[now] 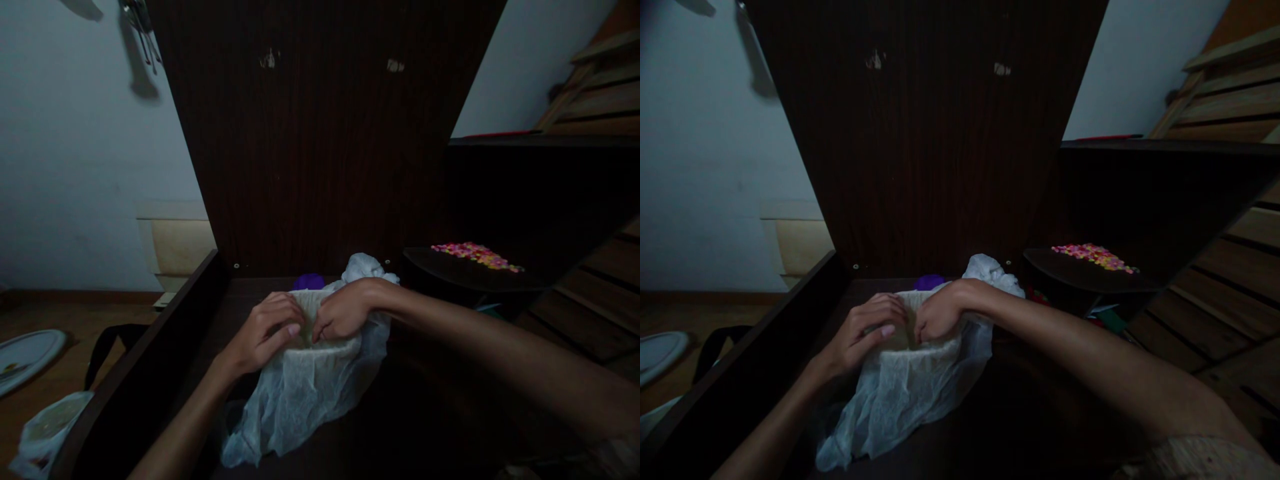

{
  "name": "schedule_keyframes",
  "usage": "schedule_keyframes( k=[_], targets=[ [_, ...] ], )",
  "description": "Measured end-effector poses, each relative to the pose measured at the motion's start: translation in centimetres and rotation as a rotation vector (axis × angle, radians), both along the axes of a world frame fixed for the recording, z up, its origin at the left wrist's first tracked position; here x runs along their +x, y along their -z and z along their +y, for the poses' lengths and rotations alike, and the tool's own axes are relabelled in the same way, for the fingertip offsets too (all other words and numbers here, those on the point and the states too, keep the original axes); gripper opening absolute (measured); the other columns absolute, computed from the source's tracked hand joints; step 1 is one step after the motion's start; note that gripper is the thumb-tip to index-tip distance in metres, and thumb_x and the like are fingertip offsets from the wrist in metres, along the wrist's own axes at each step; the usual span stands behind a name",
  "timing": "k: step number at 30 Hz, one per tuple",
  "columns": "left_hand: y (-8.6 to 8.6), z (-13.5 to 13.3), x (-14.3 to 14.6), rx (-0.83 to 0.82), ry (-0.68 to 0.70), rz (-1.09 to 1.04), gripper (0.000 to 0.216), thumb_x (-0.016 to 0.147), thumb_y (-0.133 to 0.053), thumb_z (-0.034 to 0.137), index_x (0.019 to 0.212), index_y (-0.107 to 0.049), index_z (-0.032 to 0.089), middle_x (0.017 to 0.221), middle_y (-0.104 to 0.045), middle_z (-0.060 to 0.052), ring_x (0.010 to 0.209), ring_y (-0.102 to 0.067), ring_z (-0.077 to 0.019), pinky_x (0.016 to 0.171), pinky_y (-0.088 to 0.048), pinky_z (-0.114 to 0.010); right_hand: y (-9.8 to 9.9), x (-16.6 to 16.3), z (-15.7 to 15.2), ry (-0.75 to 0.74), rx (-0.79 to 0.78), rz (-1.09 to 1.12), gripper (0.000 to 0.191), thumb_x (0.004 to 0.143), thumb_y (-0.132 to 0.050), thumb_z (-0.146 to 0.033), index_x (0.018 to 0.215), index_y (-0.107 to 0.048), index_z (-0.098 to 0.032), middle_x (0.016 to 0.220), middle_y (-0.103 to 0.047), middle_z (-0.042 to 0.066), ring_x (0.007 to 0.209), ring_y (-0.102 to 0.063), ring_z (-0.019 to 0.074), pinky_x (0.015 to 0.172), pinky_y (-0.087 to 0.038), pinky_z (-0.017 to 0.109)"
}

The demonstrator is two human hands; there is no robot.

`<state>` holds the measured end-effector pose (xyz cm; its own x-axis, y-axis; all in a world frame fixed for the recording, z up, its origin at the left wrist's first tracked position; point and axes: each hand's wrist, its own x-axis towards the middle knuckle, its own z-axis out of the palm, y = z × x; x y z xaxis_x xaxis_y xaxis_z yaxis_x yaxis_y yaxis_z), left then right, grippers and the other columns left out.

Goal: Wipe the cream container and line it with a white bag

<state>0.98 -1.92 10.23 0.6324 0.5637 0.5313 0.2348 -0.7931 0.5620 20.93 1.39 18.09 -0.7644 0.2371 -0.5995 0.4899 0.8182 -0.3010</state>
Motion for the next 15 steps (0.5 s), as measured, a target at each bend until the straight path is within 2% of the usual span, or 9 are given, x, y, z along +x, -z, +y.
schedule_keyframes(
  k=[3, 8, 12, 15],
  targets=[
    [-0.4, -0.8, 0.1, 0.084, 0.050, 0.158, 0.026, 0.092, -0.052, 0.035, 0.077, -0.066, 0.020, 0.075, -0.067, -0.005, 0.078, -0.062, -0.0224, 0.100, -0.043, -0.043, 0.9, -0.1, -0.3, -0.002, -0.026, -0.060, 0.036, 0.086, -0.049, -0.006, 0.111, -0.074, -0.010, 0.101, -0.074, 0.007, 0.085, -0.066, 0.0191, 0.072, -0.048, 0.027],
    [0.2, -0.6, 0.3, 0.200, -0.013, 0.257, 0.036, 0.090, -0.055, 0.042, 0.061, -0.058, 0.021, 0.060, -0.058, -0.003, 0.067, -0.058, -0.0209, 0.093, -0.045, -0.044, 2.6, -0.9, 0.5, 0.024, -0.054, -0.104, 0.026, 0.070, -0.056, 0.001, 0.081, -0.075, -0.014, 0.068, -0.065, -0.002, 0.064, -0.060, 0.0156, 0.057, -0.044, 0.026],
    [-0.3, -0.9, 0.6, 0.249, -0.002, 0.265, 0.031, 0.088, -0.056, 0.044, 0.070, -0.064, 0.021, 0.066, -0.061, -0.004, 0.069, -0.059, -0.0215, 0.087, -0.046, -0.041, 3.8, -1.6, 1.7, 0.045, -0.085, -0.034, 0.030, 0.060, -0.057, 0.005, 0.071, -0.073, -0.018, 0.062, -0.065, -0.004, 0.060, -0.060, 0.0138, 0.055, -0.045, 0.024],
    [-0.4, -1.3, 0.9, 0.248, 0.005, 0.320, 0.030, 0.089, -0.057, 0.045, 0.075, -0.068, 0.020, 0.067, -0.065, -0.005, 0.069, -0.062, -0.0213, 0.081, -0.047, -0.037, 5.7, -1.9, 2.3, 0.124, -0.068, 0.067, 0.023, 0.056, -0.063, 0.004, 0.060, -0.069, -0.018, 0.055, -0.065, -0.002, 0.053, -0.059, 0.0149, 0.048, -0.044, 0.024]
  ],
)
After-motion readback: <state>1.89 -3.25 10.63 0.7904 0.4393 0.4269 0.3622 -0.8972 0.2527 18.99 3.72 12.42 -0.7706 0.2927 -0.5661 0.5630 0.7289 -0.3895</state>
